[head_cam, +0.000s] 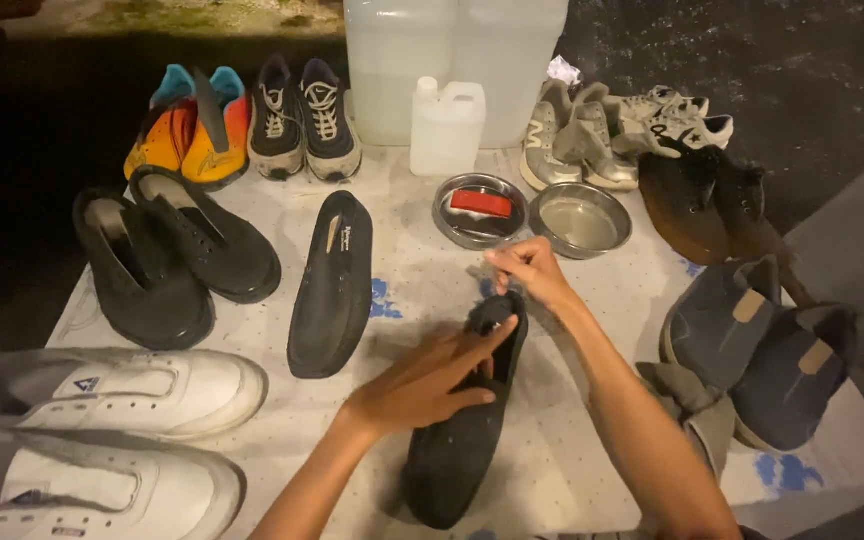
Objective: The person holds a black shoe and uses a red sponge to scrub its surface. They repeatedly dip the sponge into a metal bowl containing liquid and continue scrubbing the shoe. Several other pairs of shoes and cleaning supplies are visible on the table.
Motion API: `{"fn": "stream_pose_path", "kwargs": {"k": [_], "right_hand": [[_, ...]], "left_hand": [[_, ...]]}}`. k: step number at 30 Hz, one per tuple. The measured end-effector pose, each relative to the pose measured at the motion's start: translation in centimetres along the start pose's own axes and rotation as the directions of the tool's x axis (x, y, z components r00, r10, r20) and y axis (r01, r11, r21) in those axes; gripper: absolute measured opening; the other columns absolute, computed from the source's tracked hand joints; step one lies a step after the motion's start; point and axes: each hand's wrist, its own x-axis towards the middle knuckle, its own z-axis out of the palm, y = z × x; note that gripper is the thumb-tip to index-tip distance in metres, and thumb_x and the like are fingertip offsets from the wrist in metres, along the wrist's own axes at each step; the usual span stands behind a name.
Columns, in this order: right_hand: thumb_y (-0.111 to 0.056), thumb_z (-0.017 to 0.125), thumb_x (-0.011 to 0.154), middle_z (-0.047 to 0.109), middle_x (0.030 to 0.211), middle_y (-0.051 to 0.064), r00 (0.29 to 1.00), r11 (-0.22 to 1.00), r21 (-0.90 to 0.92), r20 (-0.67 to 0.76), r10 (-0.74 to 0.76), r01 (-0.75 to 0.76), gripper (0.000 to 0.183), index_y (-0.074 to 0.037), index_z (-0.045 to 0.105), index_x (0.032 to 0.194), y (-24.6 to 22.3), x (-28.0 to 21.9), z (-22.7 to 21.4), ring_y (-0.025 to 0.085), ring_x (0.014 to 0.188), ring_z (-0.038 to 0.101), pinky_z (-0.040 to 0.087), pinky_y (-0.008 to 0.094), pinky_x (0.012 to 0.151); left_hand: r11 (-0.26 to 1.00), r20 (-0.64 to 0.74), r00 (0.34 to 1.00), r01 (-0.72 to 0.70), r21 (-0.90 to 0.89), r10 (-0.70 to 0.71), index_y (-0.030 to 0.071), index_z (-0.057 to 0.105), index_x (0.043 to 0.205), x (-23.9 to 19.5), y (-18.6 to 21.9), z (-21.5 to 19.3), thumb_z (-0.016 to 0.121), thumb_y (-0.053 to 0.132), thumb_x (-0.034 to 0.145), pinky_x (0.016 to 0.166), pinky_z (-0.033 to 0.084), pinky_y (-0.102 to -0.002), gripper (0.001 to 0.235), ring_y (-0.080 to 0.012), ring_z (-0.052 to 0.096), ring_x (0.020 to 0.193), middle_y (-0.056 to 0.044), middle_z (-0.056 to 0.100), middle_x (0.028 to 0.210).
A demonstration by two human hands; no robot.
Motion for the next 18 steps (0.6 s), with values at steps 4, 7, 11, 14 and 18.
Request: {"fn": "stream_pose_path", "kwargs": {"k": [4, 7, 11, 14, 18], "right_hand": [[-0.036, 0.07, 0.097, 0.057, 0.055, -0.004, 1.0, 0.932, -0.362, -0.002, -0.02, 0.018, 0.043, -0.018, 0.055, 0.062, -0.8, 3.2, -2.1, 0.003, 0.047, 0.048, 0.039, 0.02, 0.055], [-0.033, 0.071, 0.098, 0.063, 0.067, -0.008, 0.99, 0.737, -0.676, -0.091, -0.109, 0.019, 0.026, -0.017, 0.065, 0.079, -0.2, 6.6, -3.3, 0.002, 0.06, 0.05, 0.037, 0.023, 0.059], [-0.032, 0.078, 0.088, 0.078, 0.096, 0.006, 1.0, 0.462, -0.886, 0.025, -0.005, 0.024, 0.023, -0.015, 0.08, 0.103, 2.9, 12.0, -6.0, 0.024, 0.084, 0.069, 0.05, 0.039, 0.073], [-0.044, 0.084, 0.079, 0.077, 0.112, 0.006, 0.97, 0.361, -0.932, 0.068, 0.235, -0.022, 0.048, -0.016, 0.077, 0.117, 3.8, 14.7, -6.3, 0.028, 0.102, 0.069, 0.051, 0.044, 0.084], [-0.033, 0.089, 0.076, 0.072, 0.127, 0.01, 0.909, 0.297, -0.95, 0.041, 0.415, -0.093, 0.06, -0.007, 0.07, 0.127, 1.9, 15.9, -4.6, 0.03, 0.116, 0.068, 0.053, 0.045, 0.1]], "left_hand": [[0.969, 0.209, 0.948, 0.246, -0.001, -0.24, 0.026, 0.006, 0.163, 0.6, 1.5, -1.2, 0.047, 0.045, 0.099, 0.101, 0.031, -0.038, 0.078, -0.0266, 0.055, 0.1, -0.007, 0.062, 0.092], [0.903, 0.054, 0.953, 0.3, -0.307, -0.298, 0.027, 0.031, 0.158, 0.0, -0.1, -0.3, 0.032, 0.048, 0.1, 0.093, 0.04, -0.035, 0.061, -0.0232, 0.054, 0.106, -0.005, 0.063, 0.098], [0.894, -0.303, 0.898, 0.178, -0.411, -0.318, 0.019, 0.055, 0.142, -0.3, -2.5, 1.7, 0.042, 0.036, 0.104, 0.079, 0.038, -0.028, 0.044, -0.0139, 0.051, 0.077, 0.001, 0.047, 0.075], [0.921, -0.427, 0.865, 0.094, -0.377, -0.263, 0.015, 0.059, 0.139, -0.8, -3.8, 2.5, 0.042, 0.036, 0.105, 0.075, 0.039, -0.031, 0.043, -0.0155, 0.048, 0.073, 0.002, 0.043, 0.071], [0.928, -0.401, 0.885, 0.084, -0.363, -0.237, 0.015, 0.061, 0.136, -1.1, -3.9, 2.9, 0.038, 0.041, 0.105, 0.087, 0.044, -0.034, 0.047, -0.019, 0.053, 0.095, 0.0, 0.058, 0.081]]}}
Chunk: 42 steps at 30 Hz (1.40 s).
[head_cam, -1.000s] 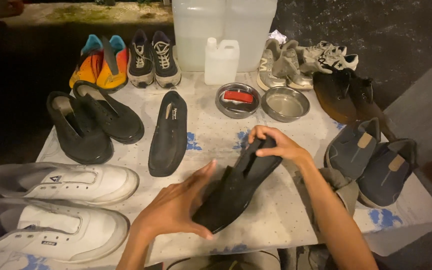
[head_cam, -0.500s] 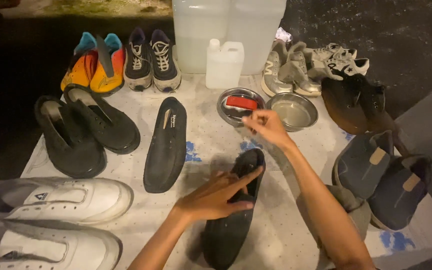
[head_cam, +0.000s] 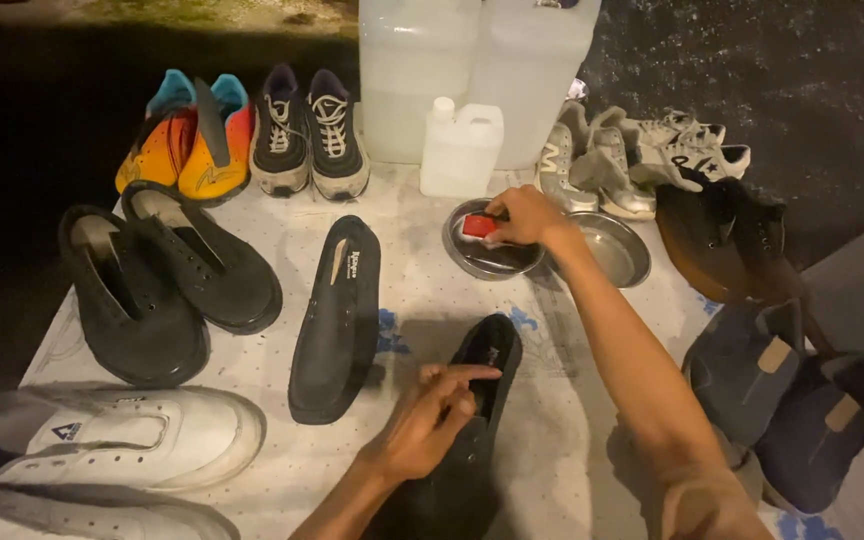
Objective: The person holds a black shoe and uses a red sponge to scrub its surface. They repeatedly dip the sponge into a metal bowl containing liquid and continue scrubbing the shoe. Several other pairs of shoes and cleaning supplies are visible on the table.
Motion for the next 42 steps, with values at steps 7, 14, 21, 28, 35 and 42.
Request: {"fn": "stream_pose_path", "kwargs": {"k": [7, 14, 21, 28, 35, 42], "right_hand": [[-0.033, 0.088, 0.079, 0.075, 0.117, 0.008, 0.996, 0.985, -0.157, 0.047, 0.075, -0.067, 0.051, -0.011, 0.072, 0.122, -0.6, -0.1, 0.1, 0.031, 0.106, 0.07, 0.057, 0.048, 0.092], [-0.043, 0.093, 0.068, 0.076, 0.092, 0.009, 0.989, 0.96, -0.276, -0.15, 0.012, -0.053, 0.05, -0.011, 0.077, 0.102, 0.2, -1.0, -1.5, 0.032, 0.09, 0.069, 0.053, 0.046, 0.08], [-0.024, 0.09, 0.079, 0.07, 0.104, 0.018, 0.98, 0.987, -0.141, -0.192, 0.045, -0.073, 0.038, -0.003, 0.069, 0.104, -0.8, -1.8, -1.0, 0.034, 0.103, 0.065, 0.059, 0.045, 0.087], [-0.022, 0.088, 0.08, 0.067, 0.105, 0.024, 0.992, 0.982, -0.187, -0.129, -0.006, -0.019, 0.042, -0.002, 0.063, 0.108, 0.8, 0.5, 1.7, 0.042, 0.091, 0.065, 0.053, 0.052, 0.071], [-0.012, 0.076, 0.089, 0.069, 0.113, 0.015, 0.985, 0.991, -0.135, 0.171, 0.031, -0.008, 0.037, -0.007, 0.07, 0.125, 0.3, 1.9, 1.6, 0.031, 0.095, 0.069, 0.056, 0.039, 0.085], [-0.012, 0.078, 0.088, 0.063, 0.132, 0.02, 0.963, 0.985, -0.171, 0.258, 0.083, -0.04, 0.052, -0.017, 0.065, 0.138, 1.0, 2.9, 0.8, 0.039, 0.109, 0.067, 0.053, 0.046, 0.097]], "left_hand": [[0.987, 0.009, 0.987, -0.16, 0.009, 0.16, 0.005, 0.055, 0.138, 0.3, 1.2, -0.1, 0.024, 0.041, 0.109, 0.091, 0.032, -0.031, 0.055, -0.0137, 0.051, 0.066, 0.003, 0.049, 0.07], [0.999, 0.087, 0.996, -0.003, -0.052, 0.007, 0.011, 0.051, 0.143, 0.3, 1.4, -0.2, 0.018, 0.062, 0.1, 0.1, 0.028, -0.038, 0.075, -0.0163, 0.053, 0.07, 0.001, 0.046, 0.068], [0.993, 0.073, 0.993, -0.092, -0.069, 0.097, 0.012, 0.052, 0.14, 0.1, 1.2, -0.3, 0.028, 0.057, 0.099, 0.096, 0.027, -0.034, 0.065, -0.0108, 0.047, 0.075, 0.005, 0.045, 0.075], [0.987, 0.144, 0.984, 0.119, -0.108, -0.103, 0.025, 0.05, 0.145, -0.5, 1.9, -0.7, 0.029, 0.082, 0.083, 0.097, 0.04, -0.043, 0.086, -0.0226, 0.051, 0.109, -0.007, 0.042, 0.103], [0.994, 0.138, 0.99, 0.036, -0.1, -0.022, 0.023, 0.051, 0.144, -0.5, 2.1, -1.0, 0.033, 0.075, 0.085, 0.094, 0.031, -0.037, 0.081, -0.0222, 0.046, 0.108, -0.007, 0.053, 0.101], [0.98, 0.147, 0.988, 0.082, -0.182, -0.056, 0.023, 0.053, 0.143, -0.7, 2.3, -1.0, 0.039, 0.074, 0.083, 0.099, 0.036, -0.039, 0.08, -0.0218, 0.046, 0.112, -0.006, 0.038, 0.104]]}}
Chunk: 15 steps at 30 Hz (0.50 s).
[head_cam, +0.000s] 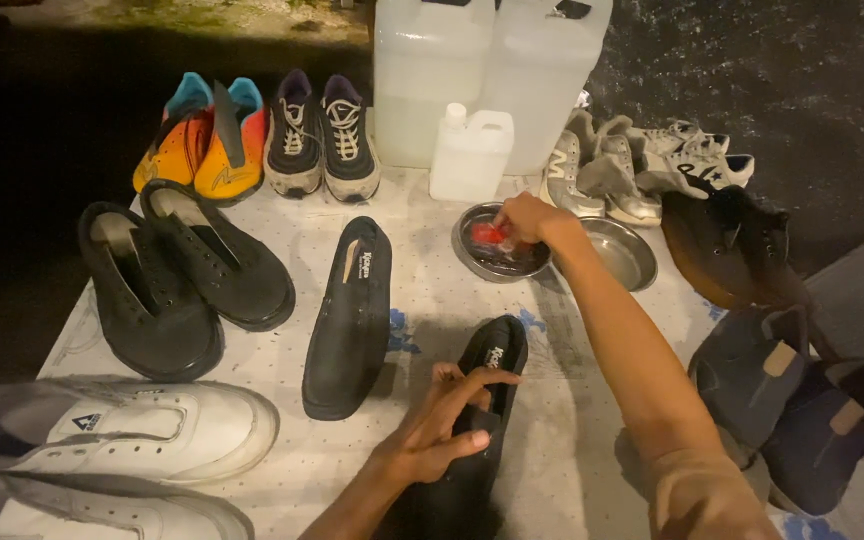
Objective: The person holds a black shoe and uses a red sponge to scrub its surface. They repeatedly dip the sponge into a metal bowl containing liquid and continue scrubbing the shoe. Several other pairs of shoes and cleaning supplies are visible on the table.
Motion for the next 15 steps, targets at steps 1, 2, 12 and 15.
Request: {"fn": "stream_pose_path", "kwargs": {"k": [1, 2, 12, 15], "right_hand": [[-0.012, 0.078, 0.088, 0.063, 0.132, 0.02, 1.0, 1.0, -0.001, -0.003, 0.0, 0.0, 0.052, -0.017, 0.065, 0.138, -0.3, -0.4, -0.2, 0.039, 0.109, 0.067, 0.053, 0.046, 0.097], [-0.013, 0.08, 0.087, 0.064, 0.131, 0.019, 1.0, 1.0, -0.003, -0.014, -0.011, 0.011, 0.052, -0.011, 0.064, 0.136, -0.7, -0.8, -0.3, 0.036, 0.111, 0.067, 0.053, 0.045, 0.1], [-0.041, 0.088, 0.077, 0.063, 0.103, 0.017, 0.891, 0.946, -0.301, -0.385, -0.24, 0.124, 0.054, -0.005, 0.064, 0.111, 1.5, -2.1, 0.0, 0.038, 0.096, 0.062, 0.052, 0.051, 0.076], [-0.029, 0.086, 0.081, 0.061, 0.113, 0.017, 0.932, 0.985, -0.143, -0.333, -0.143, 0.099, 0.057, -0.008, 0.059, 0.126, -0.7, -4.7, -1.1, 0.037, 0.103, 0.062, 0.057, 0.053, 0.077]], "left_hand": [[1.0, 0.0, 1.0, -0.002, 0.002, 0.002, 0.023, 0.053, 0.143, 0.1, -0.1, 0.0, 0.039, 0.074, 0.083, 0.099, 0.036, -0.039, 0.08, -0.0218, 0.046, 0.112, -0.006, 0.038, 0.104], [1.0, 0.008, 1.0, 0.009, 0.022, -0.009, 0.024, 0.053, 0.143, 0.1, -0.2, 0.0, 0.038, 0.075, 0.081, 0.096, 0.035, -0.037, 0.082, -0.0214, 0.045, 0.111, -0.006, 0.042, 0.102], [0.992, -0.115, 0.987, -0.118, -0.048, 0.112, 0.015, 0.057, 0.138, 0.7, -0.3, -0.3, 0.046, 0.076, 0.084, 0.079, 0.029, -0.03, 0.082, -0.012, 0.046, 0.069, 0.004, 0.041, 0.07], [0.954, -0.175, 0.984, -0.095, -0.283, 0.046, 0.011, 0.057, 0.135, 0.9, -1.4, -0.4, 0.062, 0.068, 0.075, 0.071, 0.025, -0.027, 0.083, -0.0105, 0.039, 0.072, 0.004, 0.039, 0.074]]}}
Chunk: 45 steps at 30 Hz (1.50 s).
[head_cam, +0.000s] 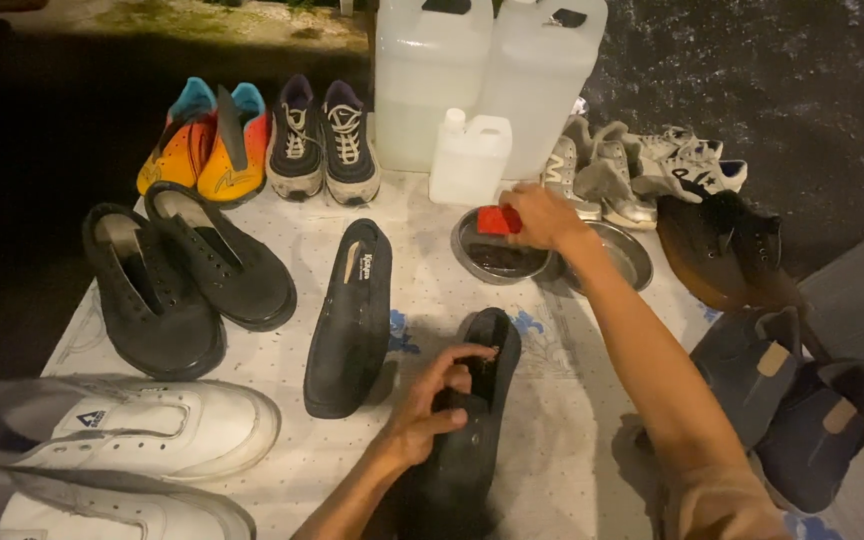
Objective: The person holds a black shoe and uses a red sponge to scrub its surface. They repeatedly dip the sponge into a metal bowl containing liquid and continue scrubbing the shoe. Several other pairs of shoes and cleaning supplies are visible on the table.
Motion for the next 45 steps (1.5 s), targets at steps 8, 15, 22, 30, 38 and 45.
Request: {"fn": "stream_pose_path", "kwargs": {"k": [8, 15, 22, 30, 38, 45], "right_hand": [[-0.021, 0.079, 0.088, 0.065, 0.127, 0.02, 0.991, 0.991, 0.129, 0.123, -0.051, 0.035, 0.052, -0.006, 0.061, 0.134, 0.2, 1.0, 2.2, 0.037, 0.116, 0.062, 0.051, 0.048, 0.094], [-0.02, 0.075, 0.09, 0.069, 0.125, 0.017, 0.985, 0.979, 0.169, 0.109, -0.131, 0.112, 0.05, -0.005, 0.062, 0.136, 1.9, 1.5, 3.9, 0.036, 0.11, 0.065, 0.051, 0.046, 0.092], [-0.027, 0.076, 0.088, 0.064, 0.109, 0.015, 0.999, 0.978, 0.21, 0.046, -0.02, 0.009, 0.04, -0.008, 0.061, 0.121, 0.3, -1.0, 0.2, 0.028, 0.096, 0.06, 0.052, 0.041, 0.084], [-0.036, 0.073, 0.091, 0.068, 0.126, 0.018, 0.957, 0.841, 0.541, -0.249, 0.151, 0.008, 0.065, -0.011, 0.051, 0.147, -0.1, -3.5, -0.2, 0.029, 0.108, 0.068, 0.056, 0.043, 0.09], [-0.021, 0.065, 0.1, 0.058, 0.134, 0.013, 0.886, 0.836, 0.482, -0.464, -0.01, 0.262, 0.049, -0.009, 0.051, 0.146, -0.2, -5.3, 2.2, 0.029, 0.118, 0.056, 0.044, 0.042, 0.098], [-0.011, 0.063, 0.1, 0.056, 0.137, 0.015, 0.871, 0.737, 0.586, -0.491, -0.008, 0.337, 0.049, -0.006, 0.049, 0.146, -0.5, -5.9, 0.9, 0.029, 0.123, 0.055, 0.05, 0.042, 0.105]], "left_hand": [[0.997, -0.049, 0.999, 0.009, 0.082, -0.005, 0.015, 0.053, 0.138, 0.3, 0.2, -1.0, 0.075, 0.042, 0.077, 0.086, 0.033, -0.028, 0.07, -0.0108, 0.046, 0.075, 0.005, 0.04, 0.073], [0.981, -0.095, 0.988, 0.132, 0.141, -0.119, 0.023, 0.055, 0.137, 0.8, -0.2, -1.4, 0.08, 0.038, 0.077, 0.102, 0.038, -0.03, 0.067, -0.0109, 0.053, 0.082, 0.004, 0.043, 0.072], [0.991, -0.058, 0.995, 0.09, 0.097, -0.084, 0.02, 0.058, 0.134, 0.9, -0.1, -1.5, 0.083, 0.022, 0.079, 0.08, 0.035, -0.023, 0.06, -0.0089, 0.049, 0.07, 0.005, 0.042, 0.069], [0.998, -0.068, 0.996, 0.061, 0.026, -0.059, 0.018, 0.059, 0.133, 0.8, -0.3, -1.6, 0.079, 0.032, 0.079, 0.08, 0.03, -0.023, 0.059, -0.0099, 0.043, 0.072, 0.005, 0.039, 0.07], [0.992, -0.072, 0.994, 0.075, -0.098, -0.082, 0.015, 0.057, 0.134, 1.0, -1.0, -2.0, 0.079, 0.023, 0.078, 0.072, 0.031, -0.021, 0.061, -0.0081, 0.044, 0.068, 0.005, 0.044, 0.067], [0.952, 0.006, 0.983, 0.181, -0.248, -0.185, 0.014, 0.05, 0.138, 1.6, -1.0, -2.9, 0.081, 0.023, 0.078, 0.06, 0.042, -0.023, 0.069, -0.012, 0.059, 0.065, -0.003, 0.061, 0.069]]}}
